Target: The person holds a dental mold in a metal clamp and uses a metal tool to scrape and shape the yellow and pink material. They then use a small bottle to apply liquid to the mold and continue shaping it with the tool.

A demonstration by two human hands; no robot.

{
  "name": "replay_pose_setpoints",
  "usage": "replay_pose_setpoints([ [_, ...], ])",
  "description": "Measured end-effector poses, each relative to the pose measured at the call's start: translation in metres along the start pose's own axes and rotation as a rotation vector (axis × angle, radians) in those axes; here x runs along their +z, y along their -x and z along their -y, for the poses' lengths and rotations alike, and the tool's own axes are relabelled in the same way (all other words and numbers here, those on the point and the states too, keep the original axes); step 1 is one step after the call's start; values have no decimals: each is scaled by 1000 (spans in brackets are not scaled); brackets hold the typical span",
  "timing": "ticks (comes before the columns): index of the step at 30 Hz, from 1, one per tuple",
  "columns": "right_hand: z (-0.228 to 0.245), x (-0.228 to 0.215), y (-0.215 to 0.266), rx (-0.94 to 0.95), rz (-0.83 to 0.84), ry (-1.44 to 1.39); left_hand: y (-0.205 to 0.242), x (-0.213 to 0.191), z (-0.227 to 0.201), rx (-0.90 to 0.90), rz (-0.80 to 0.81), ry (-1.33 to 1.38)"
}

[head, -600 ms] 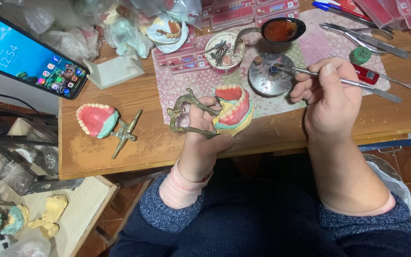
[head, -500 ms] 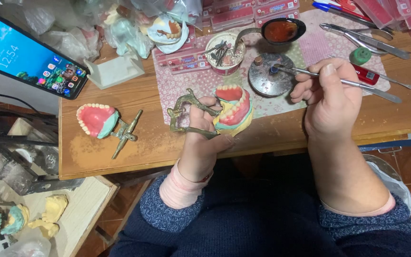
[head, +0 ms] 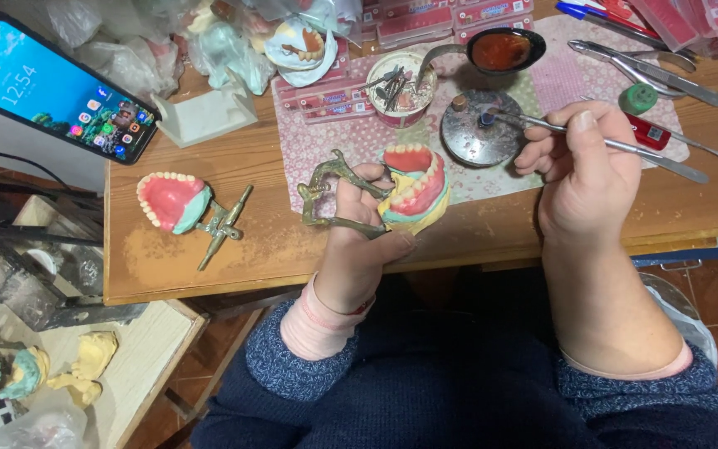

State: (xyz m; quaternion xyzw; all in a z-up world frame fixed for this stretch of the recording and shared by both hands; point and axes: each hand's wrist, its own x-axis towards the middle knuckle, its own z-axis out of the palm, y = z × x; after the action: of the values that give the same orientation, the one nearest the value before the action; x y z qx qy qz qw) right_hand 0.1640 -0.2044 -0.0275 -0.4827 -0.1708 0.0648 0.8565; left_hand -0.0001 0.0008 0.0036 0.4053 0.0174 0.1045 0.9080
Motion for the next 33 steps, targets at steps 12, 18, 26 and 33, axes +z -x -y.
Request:
replay_pose_setpoints([
  [12, 17, 48, 53, -246, 406, 35, 1, -1, 0, 10, 14, 5],
  [18, 16, 52, 53, -181, 476, 61, 1, -3, 1, 44, 41, -19],
  [26, 20, 57, 57, -206, 458, 142, 1, -1, -2, 23, 18, -25],
  [33, 30, 62, 56, -326, 480, 398, 1, -4, 3, 20, 24, 3],
])
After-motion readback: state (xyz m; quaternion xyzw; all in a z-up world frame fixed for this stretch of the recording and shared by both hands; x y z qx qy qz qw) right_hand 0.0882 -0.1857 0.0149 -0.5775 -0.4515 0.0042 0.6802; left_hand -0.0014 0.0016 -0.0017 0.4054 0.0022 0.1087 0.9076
